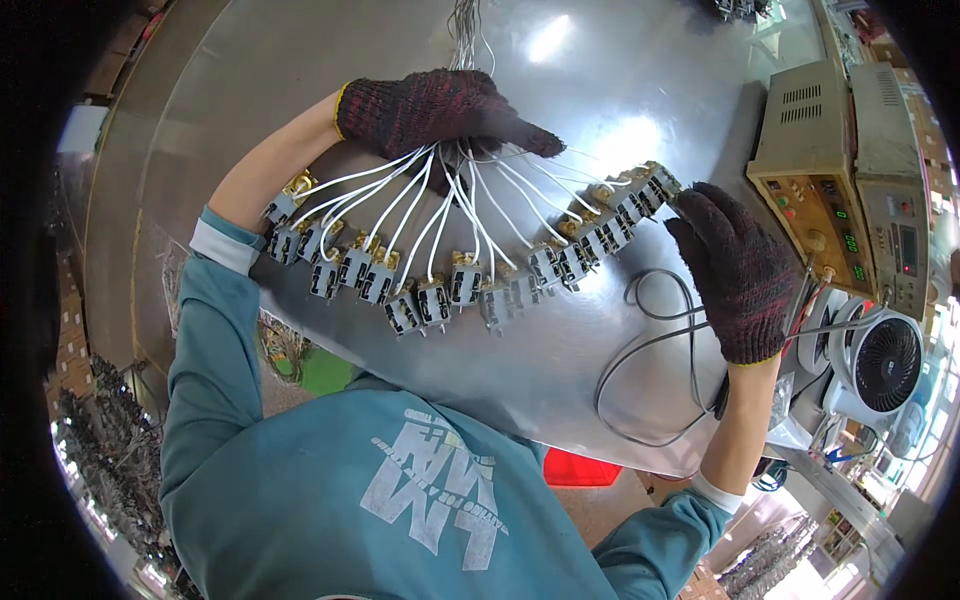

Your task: The recorder is organizing and counting wired electronic components on a metal workbench in a production facility.

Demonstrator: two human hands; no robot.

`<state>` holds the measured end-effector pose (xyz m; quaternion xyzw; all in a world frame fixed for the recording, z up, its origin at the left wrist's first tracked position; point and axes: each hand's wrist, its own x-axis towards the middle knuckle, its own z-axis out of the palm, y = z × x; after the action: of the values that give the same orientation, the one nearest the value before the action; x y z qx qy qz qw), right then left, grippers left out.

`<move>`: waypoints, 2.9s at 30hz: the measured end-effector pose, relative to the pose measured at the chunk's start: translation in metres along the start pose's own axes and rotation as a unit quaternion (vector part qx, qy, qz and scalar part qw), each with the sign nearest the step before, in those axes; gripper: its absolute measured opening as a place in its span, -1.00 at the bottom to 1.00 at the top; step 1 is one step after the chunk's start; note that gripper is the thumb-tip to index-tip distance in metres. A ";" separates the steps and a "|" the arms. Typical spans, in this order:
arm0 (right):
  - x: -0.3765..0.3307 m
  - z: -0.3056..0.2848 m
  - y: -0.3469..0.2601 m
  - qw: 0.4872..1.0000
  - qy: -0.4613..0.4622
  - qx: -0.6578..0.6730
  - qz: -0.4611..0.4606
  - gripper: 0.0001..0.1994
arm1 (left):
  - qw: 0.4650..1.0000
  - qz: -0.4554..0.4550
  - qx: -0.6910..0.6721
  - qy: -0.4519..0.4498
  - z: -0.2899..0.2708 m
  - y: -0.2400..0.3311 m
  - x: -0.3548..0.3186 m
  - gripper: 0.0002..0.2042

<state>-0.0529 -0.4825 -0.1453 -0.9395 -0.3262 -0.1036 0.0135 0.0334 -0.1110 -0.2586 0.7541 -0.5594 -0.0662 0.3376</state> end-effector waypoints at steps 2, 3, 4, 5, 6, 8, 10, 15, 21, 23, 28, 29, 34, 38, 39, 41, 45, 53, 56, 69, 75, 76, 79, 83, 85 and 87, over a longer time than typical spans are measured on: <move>-0.002 0.001 0.000 1.000 0.002 0.000 -0.003 -0.69 | 1.000 -0.015 0.016 -0.015 -0.001 0.000 0.001 0.02; -0.004 0.001 -0.001 1.000 0.002 0.006 0.005 -0.70 | 1.000 0.004 0.005 -0.003 0.000 -0.003 0.001 0.03; -0.005 0.001 -0.001 1.000 0.003 0.013 0.012 -0.71 | 1.000 0.022 -0.005 0.010 0.001 -0.005 0.000 0.03; -0.008 0.005 -0.001 1.000 0.004 0.014 0.012 -0.71 | 1.000 0.021 -0.005 0.008 0.002 -0.004 0.000 0.03; -0.013 0.011 0.000 0.996 0.027 0.076 0.049 -0.72 | 1.000 0.022 0.007 0.021 0.003 -0.003 0.000 0.04; -0.018 0.013 -0.002 0.985 0.052 0.140 0.086 -0.73 | 0.999 0.021 0.019 0.031 0.003 -0.002 0.000 0.05; -0.025 0.008 -0.009 0.902 0.008 0.317 0.293 -0.73 | 0.999 -0.032 0.030 0.001 0.001 0.000 0.004 0.06; -0.020 0.023 -0.008 0.969 0.044 0.198 0.138 -0.72 | 1.000 -0.010 -0.012 0.004 -0.004 0.003 0.003 -0.01; -0.024 0.013 -0.009 0.957 0.045 0.246 0.145 -0.72 | 0.998 -0.033 0.046 -0.006 0.000 0.000 -0.001 -0.09; -0.028 0.013 -0.011 0.921 0.026 0.310 0.233 -0.70 | 0.998 -0.028 0.050 0.004 -0.001 0.001 0.000 -0.09; -0.029 0.029 -0.009 0.971 0.041 0.191 0.136 -0.68 | 0.999 -0.022 0.021 -0.012 -0.003 0.002 0.000 -0.02; -0.027 0.027 -0.009 0.971 0.041 0.191 0.135 -0.68 | 0.999 -0.023 0.021 -0.012 -0.004 0.003 -0.001 -0.02; -0.021 0.018 -0.009 0.990 0.035 0.137 0.027 -0.61 | 0.998 -0.044 0.030 -0.029 -0.005 0.005 0.000 -0.02; -0.023 0.020 -0.007 0.990 0.027 0.136 0.035 -0.61 | 1.000 -0.006 -0.012 0.000 -0.001 -0.001 0.001 -0.02; -0.024 0.020 -0.008 0.990 0.029 0.133 0.033 -0.62 | 0.999 -0.027 0.012 -0.023 -0.004 0.002 0.000 -0.03; -0.024 0.019 -0.009 0.990 0.032 0.132 0.033 -0.63 | 0.997 -0.048 0.036 -0.048 -0.007 0.005 0.002 -0.03; -0.029 0.013 -0.026 0.963 0.041 0.227 0.137 -0.67 | 0.999 -0.025 0.013 -0.024 -0.005 0.003 -0.001 -0.05; -0.031 0.023 -0.038 0.968 0.061 0.215 0.113 -0.63 | 0.998 -0.053 0.024 -0.039 -0.008 0.008 0.001 -0.03; -0.034 0.023 -0.031 0.986 0.051 0.150 0.044 -0.59 | 0.998 -0.032 0.048 -0.022 -0.006 0.005 0.001 -0.01; -0.036 0.015 -0.068 0.965 0.066 0.205 0.151 -0.65 | 0.999 -0.010 0.013 -0.045 -0.014 0.004 0.001 0.01; -0.033 0.013 -0.068 0.986 0.045 0.126 0.096 -0.65 | 0.998 0.043 -0.036 0.002 -0.011 0.006 -0.007 0.01; -0.034 0.012 -0.071 0.977 0.052 0.165 0.127 -0.66 | 0.998 0.022 -0.049 -0.022 -0.013 0.007 -0.007 0.00; -0.046 0.011 -0.077 0.946 0.057 0.257 0.190 -0.66 | 0.999 0.050 -0.020 0.009 -0.012 0.010 -0.007 0.00; -0.042 0.018 -0.082 0.963 0.068 0.210 0.154 -0.66 | 0.998 0.008 -0.049 -0.037 -0.016 0.014 -0.003 0.01; -0.040 0.013 -0.085 0.967 0.054 0.202 0.145 -0.65 | 0.999 0.031 -0.003 0.010 -0.013 0.015 -0.005 0.04; -0.038 0.011 -0.083 0.971 0.039 0.194 0.135 -0.63 | 1.000 0.013 -0.018 -0.005 -0.017 0.018 -0.005 0.03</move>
<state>-0.1317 -0.4392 -0.1675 -0.9496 -0.2098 -0.0719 0.2217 0.0250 -0.1020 -0.2361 0.7400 -0.5696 -0.0757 0.3496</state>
